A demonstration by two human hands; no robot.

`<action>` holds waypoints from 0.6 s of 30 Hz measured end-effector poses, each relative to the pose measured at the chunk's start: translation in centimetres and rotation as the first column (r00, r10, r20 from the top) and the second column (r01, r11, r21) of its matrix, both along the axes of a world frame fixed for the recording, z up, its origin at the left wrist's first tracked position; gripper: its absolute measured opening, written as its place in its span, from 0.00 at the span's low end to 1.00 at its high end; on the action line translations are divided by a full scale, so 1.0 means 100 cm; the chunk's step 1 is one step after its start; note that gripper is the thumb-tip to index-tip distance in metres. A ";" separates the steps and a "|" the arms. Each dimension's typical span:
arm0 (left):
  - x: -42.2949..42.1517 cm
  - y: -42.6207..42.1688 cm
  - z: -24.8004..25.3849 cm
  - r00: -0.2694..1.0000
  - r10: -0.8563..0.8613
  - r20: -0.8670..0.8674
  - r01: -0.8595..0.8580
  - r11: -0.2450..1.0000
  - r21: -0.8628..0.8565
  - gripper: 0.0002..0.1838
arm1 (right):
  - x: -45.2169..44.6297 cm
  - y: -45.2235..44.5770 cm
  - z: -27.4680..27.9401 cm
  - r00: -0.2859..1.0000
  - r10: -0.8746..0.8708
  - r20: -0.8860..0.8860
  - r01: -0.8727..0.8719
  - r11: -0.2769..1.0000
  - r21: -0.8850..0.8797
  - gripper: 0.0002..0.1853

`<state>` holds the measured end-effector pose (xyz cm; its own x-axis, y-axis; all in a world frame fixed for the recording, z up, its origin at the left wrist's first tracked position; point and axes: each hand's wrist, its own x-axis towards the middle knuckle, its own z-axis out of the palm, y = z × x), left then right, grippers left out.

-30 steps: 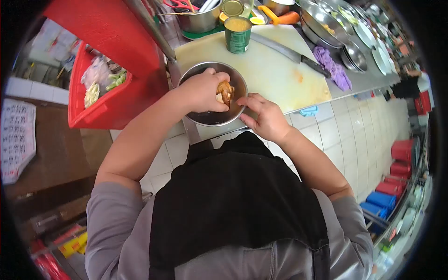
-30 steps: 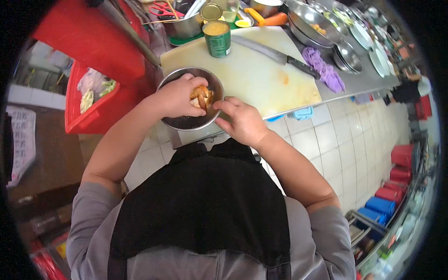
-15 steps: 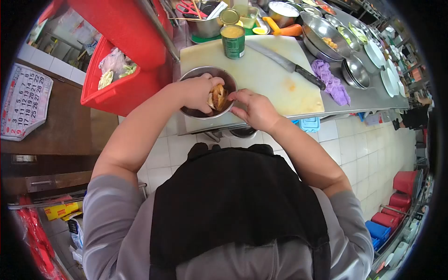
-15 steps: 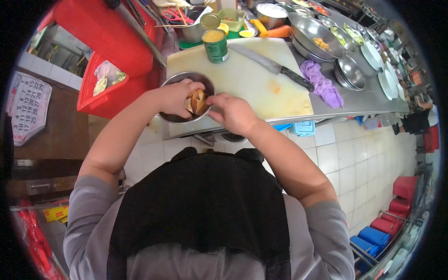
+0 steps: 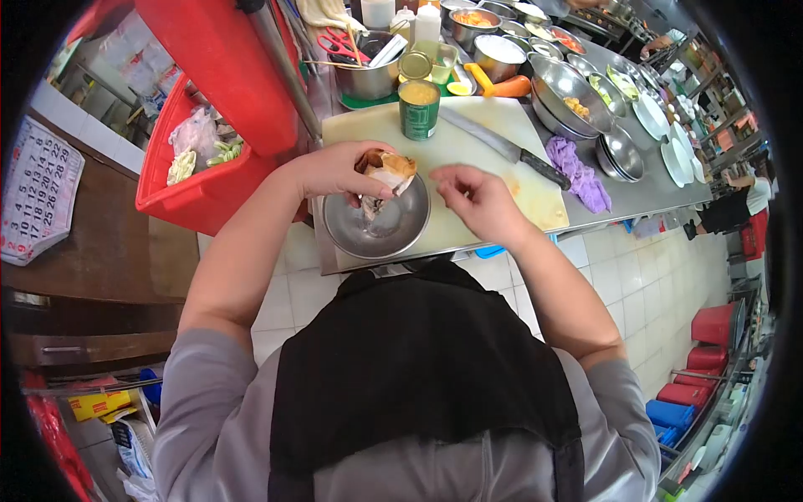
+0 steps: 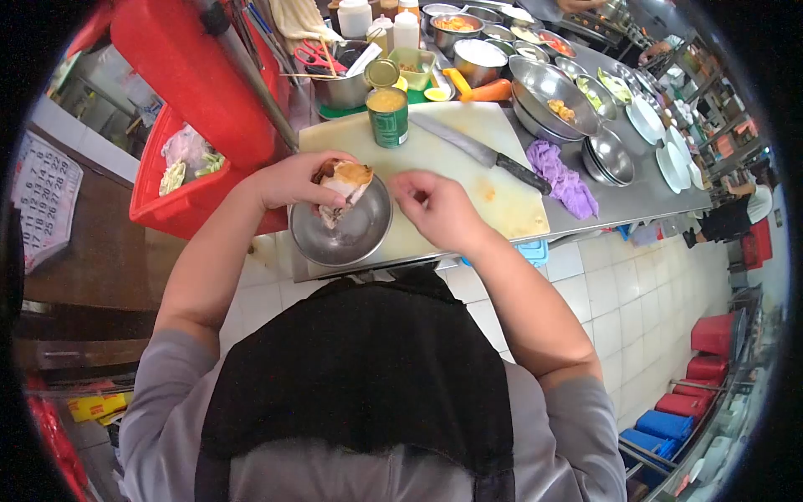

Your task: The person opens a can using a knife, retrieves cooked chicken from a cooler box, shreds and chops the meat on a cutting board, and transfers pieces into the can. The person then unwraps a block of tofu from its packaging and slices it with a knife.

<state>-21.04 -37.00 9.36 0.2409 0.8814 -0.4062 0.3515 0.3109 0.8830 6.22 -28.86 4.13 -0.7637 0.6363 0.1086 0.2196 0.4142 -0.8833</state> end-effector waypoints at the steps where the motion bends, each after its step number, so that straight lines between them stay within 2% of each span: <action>1: 0.000 -0.001 -0.001 0.999 -0.012 0.030 0.012 1.000 0.007 0.40 | -0.008 0.003 0.007 0.998 0.006 -0.067 -0.008 0.999 -0.033 0.15; 2: 0.000 -0.002 -0.007 0.997 -0.024 0.067 0.018 0.996 0.085 0.41 | -0.015 0.002 0.016 0.991 0.012 -0.136 -0.021 0.998 -0.065 0.15; 3: 0.002 -0.004 -0.014 0.994 -0.037 0.101 0.020 0.986 0.163 0.42 | -0.022 -0.004 0.033 0.991 0.023 -0.133 -0.050 0.977 -0.206 0.18; 4: 0.003 -0.004 -0.018 0.990 -0.051 0.132 0.018 0.970 0.243 0.43 | -0.027 -0.003 0.034 0.991 0.032 -0.127 -0.060 0.973 -0.222 0.18; 9: 0.007 -0.018 -0.025 0.946 0.094 0.311 -0.128 0.988 0.089 0.41 | -0.043 0.005 0.028 0.991 0.084 -0.100 -0.110 0.949 -0.294 0.18; 12: 0.009 -0.026 -0.035 0.912 0.197 0.360 -0.227 0.973 0.041 0.39 | -0.047 0.007 0.038 0.993 0.108 0.049 -0.094 0.970 -0.225 0.14; 13: 0.010 -0.028 -0.038 0.901 0.234 0.367 -0.262 0.965 0.029 0.39 | -0.048 0.009 0.042 0.990 0.124 0.065 -0.102 0.957 -0.272 0.14; 16: 0.001 -0.029 -0.052 0.626 0.130 0.769 -0.166 0.986 -0.031 0.33 | -0.053 0.014 0.063 0.987 0.157 0.044 -0.133 0.929 -0.347 0.12; 18: -0.004 -0.029 -0.060 0.545 0.154 0.824 -0.191 0.980 -0.057 0.29 | -0.054 0.006 0.072 0.985 0.167 -0.033 -0.168 0.926 -0.339 0.12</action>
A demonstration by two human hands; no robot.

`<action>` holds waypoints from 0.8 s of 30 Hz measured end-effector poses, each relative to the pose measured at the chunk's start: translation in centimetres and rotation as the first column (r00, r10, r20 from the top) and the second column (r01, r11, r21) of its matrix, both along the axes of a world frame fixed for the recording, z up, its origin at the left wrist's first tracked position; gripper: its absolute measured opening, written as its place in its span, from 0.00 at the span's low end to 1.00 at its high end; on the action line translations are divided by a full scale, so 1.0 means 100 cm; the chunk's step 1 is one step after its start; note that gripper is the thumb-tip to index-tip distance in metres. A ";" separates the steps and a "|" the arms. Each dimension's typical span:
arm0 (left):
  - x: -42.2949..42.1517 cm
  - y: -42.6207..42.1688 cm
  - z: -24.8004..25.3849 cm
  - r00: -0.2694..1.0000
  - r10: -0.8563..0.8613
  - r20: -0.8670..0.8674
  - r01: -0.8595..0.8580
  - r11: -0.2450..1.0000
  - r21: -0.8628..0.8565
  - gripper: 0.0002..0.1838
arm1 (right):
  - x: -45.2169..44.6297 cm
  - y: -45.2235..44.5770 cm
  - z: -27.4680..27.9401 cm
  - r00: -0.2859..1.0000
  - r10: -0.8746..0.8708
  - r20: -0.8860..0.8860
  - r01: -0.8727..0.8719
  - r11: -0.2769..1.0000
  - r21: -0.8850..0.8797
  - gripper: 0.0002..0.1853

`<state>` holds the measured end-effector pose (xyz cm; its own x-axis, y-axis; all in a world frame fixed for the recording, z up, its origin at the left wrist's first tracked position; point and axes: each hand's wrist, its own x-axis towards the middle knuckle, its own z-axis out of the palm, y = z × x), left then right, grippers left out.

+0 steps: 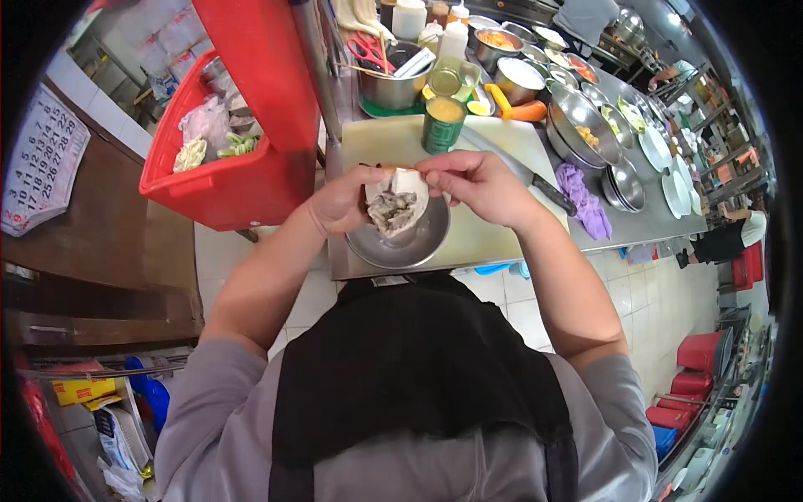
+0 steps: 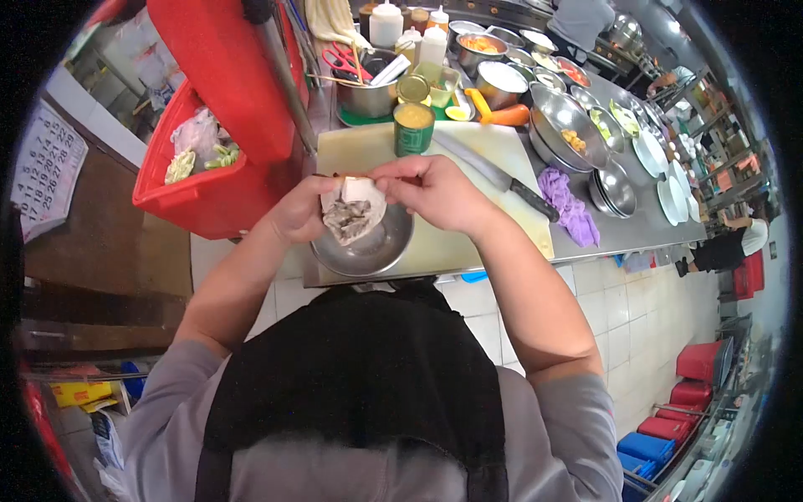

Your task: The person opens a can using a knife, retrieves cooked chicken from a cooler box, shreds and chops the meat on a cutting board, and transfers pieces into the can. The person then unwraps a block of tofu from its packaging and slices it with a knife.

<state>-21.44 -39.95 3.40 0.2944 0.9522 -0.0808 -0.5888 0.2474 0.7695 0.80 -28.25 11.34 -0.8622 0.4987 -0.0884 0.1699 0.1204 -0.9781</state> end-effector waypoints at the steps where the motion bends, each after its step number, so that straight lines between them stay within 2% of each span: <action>1: 0.000 -0.001 -0.003 0.999 0.016 0.052 -0.015 1.000 -0.005 0.28 | 0.000 0.000 -0.004 0.999 0.015 -0.039 -0.012 0.996 0.084 0.14; 4: 0.000 0.000 -0.004 0.990 0.007 0.143 -0.005 1.000 -0.013 0.30 | -0.005 -0.012 0.003 0.994 0.034 -0.103 0.021 0.872 0.488 0.17; 6: 0.003 0.000 -0.003 0.984 -0.048 0.169 0.047 0.999 0.010 0.35 | -0.008 -0.019 0.011 0.999 0.008 -0.038 0.009 0.903 0.430 0.18; 7: 0.006 0.000 -0.001 0.989 -0.020 0.149 0.023 1.000 -0.013 0.35 | -0.009 -0.022 0.013 1.000 -0.002 -0.004 0.004 0.917 0.399 0.19; 9: 0.013 0.000 0.005 0.994 0.035 0.105 -0.030 0.998 -0.052 0.36 | -0.010 -0.026 0.012 0.998 -0.040 -0.044 0.056 0.900 0.433 0.18; 12: 0.023 0.001 0.015 0.990 0.141 -0.009 -0.141 0.990 -0.015 0.31 | -0.012 -0.027 0.004 0.989 -0.083 -0.124 0.127 0.902 0.412 0.18; 15: 0.022 0.001 0.013 0.980 0.178 -0.086 -0.174 0.984 0.047 0.28 | -0.011 -0.031 0.003 0.978 -0.108 -0.180 0.169 0.913 0.372 0.17; 22: 0.036 -0.004 0.020 0.925 0.339 -0.172 -0.321 0.939 0.125 0.22 | -0.007 -0.035 0.002 0.965 -0.134 -0.226 0.195 0.942 0.272 0.16; 24: 0.041 -0.003 0.021 0.903 0.381 -0.198 -0.354 0.922 0.157 0.21 | -0.007 -0.035 -0.002 0.954 -0.146 -0.262 0.224 0.929 0.295 0.16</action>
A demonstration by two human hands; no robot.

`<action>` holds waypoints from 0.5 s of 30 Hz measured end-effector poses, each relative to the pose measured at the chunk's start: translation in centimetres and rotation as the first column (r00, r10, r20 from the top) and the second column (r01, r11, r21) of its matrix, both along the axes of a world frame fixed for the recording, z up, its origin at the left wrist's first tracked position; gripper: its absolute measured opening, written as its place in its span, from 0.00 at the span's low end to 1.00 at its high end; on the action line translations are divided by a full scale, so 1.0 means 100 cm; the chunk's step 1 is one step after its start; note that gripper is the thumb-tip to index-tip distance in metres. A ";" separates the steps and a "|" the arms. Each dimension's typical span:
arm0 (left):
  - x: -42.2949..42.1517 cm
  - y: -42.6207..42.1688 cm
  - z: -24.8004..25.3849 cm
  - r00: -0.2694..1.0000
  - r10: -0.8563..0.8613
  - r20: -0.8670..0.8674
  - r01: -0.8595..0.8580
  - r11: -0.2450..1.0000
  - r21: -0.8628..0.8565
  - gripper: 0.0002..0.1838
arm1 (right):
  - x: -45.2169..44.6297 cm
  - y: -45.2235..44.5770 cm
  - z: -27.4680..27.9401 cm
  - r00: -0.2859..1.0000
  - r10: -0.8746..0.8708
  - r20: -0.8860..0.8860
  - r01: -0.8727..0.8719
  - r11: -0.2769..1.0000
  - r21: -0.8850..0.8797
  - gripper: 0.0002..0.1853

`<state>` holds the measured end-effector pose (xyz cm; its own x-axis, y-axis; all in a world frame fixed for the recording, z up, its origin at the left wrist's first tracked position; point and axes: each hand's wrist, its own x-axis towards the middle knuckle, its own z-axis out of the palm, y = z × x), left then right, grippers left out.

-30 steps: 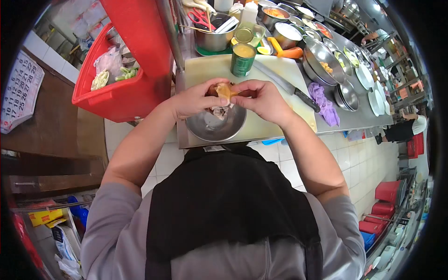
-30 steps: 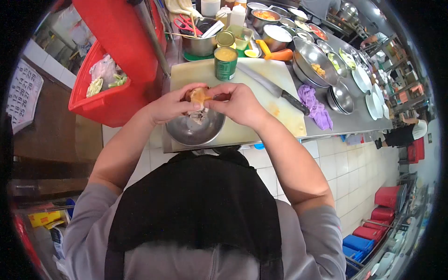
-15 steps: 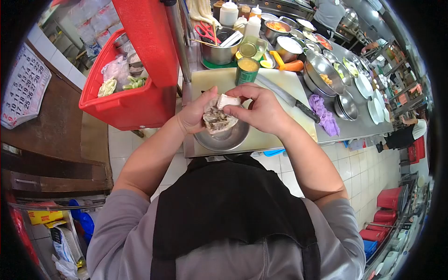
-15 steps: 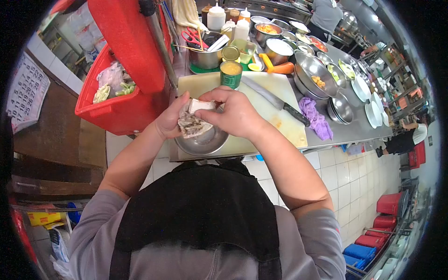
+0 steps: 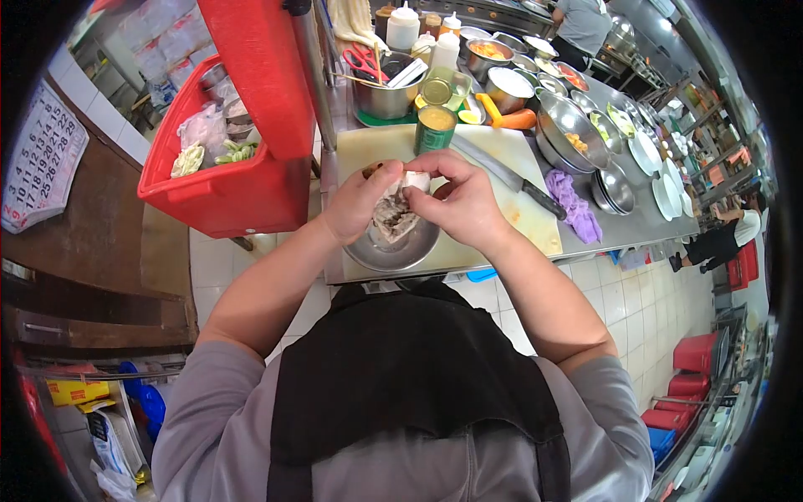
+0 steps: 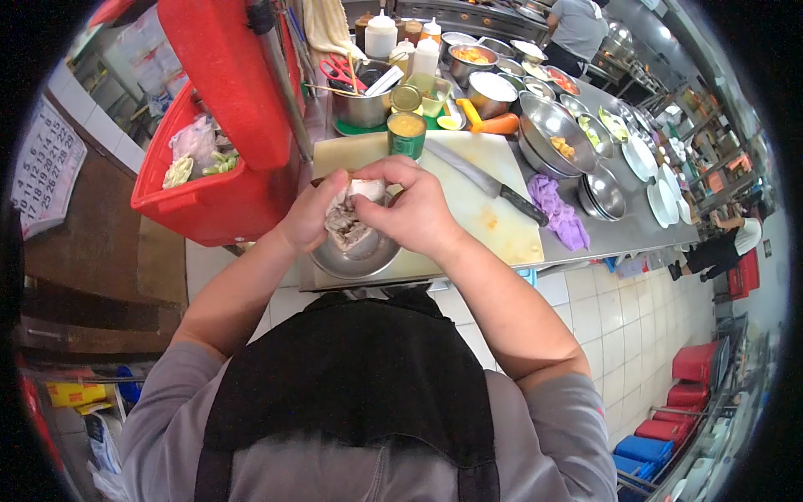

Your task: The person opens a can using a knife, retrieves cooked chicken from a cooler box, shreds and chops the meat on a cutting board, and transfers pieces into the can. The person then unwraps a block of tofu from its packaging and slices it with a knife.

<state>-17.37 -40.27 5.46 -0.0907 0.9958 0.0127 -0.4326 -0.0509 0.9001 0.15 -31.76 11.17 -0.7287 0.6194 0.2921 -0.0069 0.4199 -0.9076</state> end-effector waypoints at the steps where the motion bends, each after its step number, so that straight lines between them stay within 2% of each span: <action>1: 0.001 0.000 -0.001 1.000 -0.002 -0.004 0.002 1.000 0.007 0.21 | 0.001 0.000 -0.003 1.000 -0.010 -0.015 0.010 1.000 0.015 0.16; 3: 0.003 0.001 -0.001 1.000 -0.005 -0.014 0.006 1.000 0.025 0.21 | 0.001 0.002 -0.009 1.000 0.006 -0.021 -0.006 1.000 -0.006 0.16; 10: 0.006 -0.001 -0.001 0.992 -0.035 0.122 0.046 0.995 -0.091 0.23 | 0.003 0.008 -0.014 0.997 0.074 -0.014 -0.075 0.992 -0.098 0.13; 15: 0.012 0.000 0.004 0.991 -0.021 0.134 0.030 0.997 -0.072 0.23 | 0.001 0.003 -0.012 0.997 0.025 -0.079 -0.029 0.998 -0.049 0.11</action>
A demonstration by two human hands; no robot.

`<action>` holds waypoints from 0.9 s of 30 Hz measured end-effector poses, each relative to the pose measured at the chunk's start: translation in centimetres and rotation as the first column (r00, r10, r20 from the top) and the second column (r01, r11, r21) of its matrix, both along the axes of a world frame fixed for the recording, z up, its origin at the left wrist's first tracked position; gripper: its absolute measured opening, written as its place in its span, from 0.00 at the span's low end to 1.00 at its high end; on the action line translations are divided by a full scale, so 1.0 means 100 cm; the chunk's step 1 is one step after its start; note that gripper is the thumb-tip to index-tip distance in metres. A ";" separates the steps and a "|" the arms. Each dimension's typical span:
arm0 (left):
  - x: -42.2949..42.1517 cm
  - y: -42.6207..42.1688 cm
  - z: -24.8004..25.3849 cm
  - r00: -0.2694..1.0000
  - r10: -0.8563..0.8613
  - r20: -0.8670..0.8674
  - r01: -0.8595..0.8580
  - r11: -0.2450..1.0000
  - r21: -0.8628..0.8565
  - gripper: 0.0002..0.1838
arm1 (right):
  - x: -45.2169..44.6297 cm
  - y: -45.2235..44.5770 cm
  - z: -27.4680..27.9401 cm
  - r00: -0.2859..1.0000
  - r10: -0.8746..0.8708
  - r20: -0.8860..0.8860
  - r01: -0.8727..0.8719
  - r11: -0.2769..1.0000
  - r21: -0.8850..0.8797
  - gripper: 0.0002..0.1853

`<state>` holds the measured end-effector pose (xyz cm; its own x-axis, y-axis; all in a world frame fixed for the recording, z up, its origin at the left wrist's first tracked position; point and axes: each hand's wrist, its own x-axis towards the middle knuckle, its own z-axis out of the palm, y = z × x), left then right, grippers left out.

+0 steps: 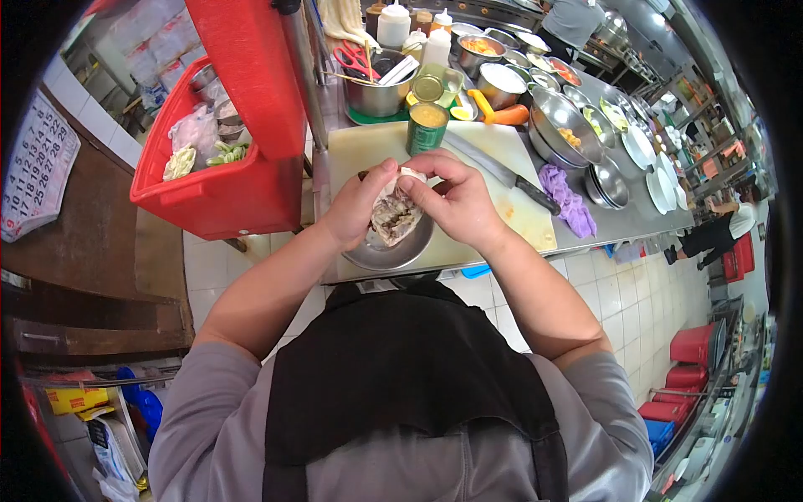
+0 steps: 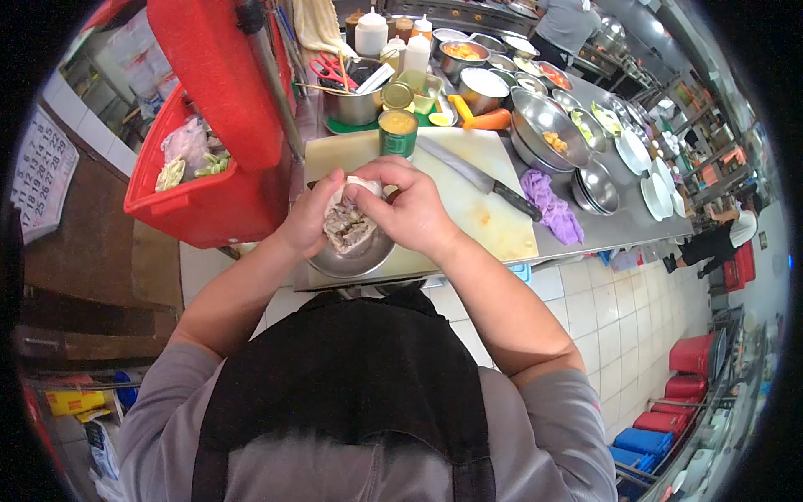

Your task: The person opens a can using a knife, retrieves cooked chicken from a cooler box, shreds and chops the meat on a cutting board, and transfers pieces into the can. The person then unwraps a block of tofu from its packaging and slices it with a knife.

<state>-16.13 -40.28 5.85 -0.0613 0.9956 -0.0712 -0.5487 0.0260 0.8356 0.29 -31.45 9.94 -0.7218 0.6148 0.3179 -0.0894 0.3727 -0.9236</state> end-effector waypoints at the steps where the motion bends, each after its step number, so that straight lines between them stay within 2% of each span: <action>1: 0.001 0.000 -0.001 1.000 0.011 -0.003 -0.011 1.000 0.008 0.23 | 0.000 -0.002 0.001 1.000 -0.010 -0.014 0.010 1.000 0.009 0.11; 4: 0.002 0.001 -0.005 0.999 0.037 -0.017 -0.036 0.999 0.034 0.22 | -0.001 -0.004 -0.004 0.998 -0.029 -0.056 0.032 0.998 0.050 0.09; 7: 0.003 0.000 -0.015 0.998 0.055 -0.018 -0.055 0.998 0.038 0.21 | -0.001 -0.006 -0.008 0.998 -0.048 -0.048 0.049 0.999 0.019 0.09; 16: 0.004 0.004 -0.033 0.997 0.063 0.052 -0.064 0.998 0.006 0.19 | -0.008 -0.002 -0.037 0.992 -0.077 -0.097 0.092 0.981 0.168 0.06; 25: 0.007 0.001 -0.035 0.997 0.076 -0.004 -0.076 0.997 0.020 0.19 | 0.000 -0.005 -0.037 0.994 -0.091 0.063 0.078 0.979 0.190 0.11; 27: 0.008 -0.001 -0.034 0.997 0.075 -0.004 -0.075 0.997 0.002 0.20 | 0.000 -0.003 -0.041 0.995 -0.070 0.070 0.062 0.992 0.113 0.11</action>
<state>-15.30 -40.38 2.49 -0.1363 0.9883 -0.0692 -0.5458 -0.0166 0.8378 0.32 -31.77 5.82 -0.7045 0.6259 0.3346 0.0052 0.4760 -0.8795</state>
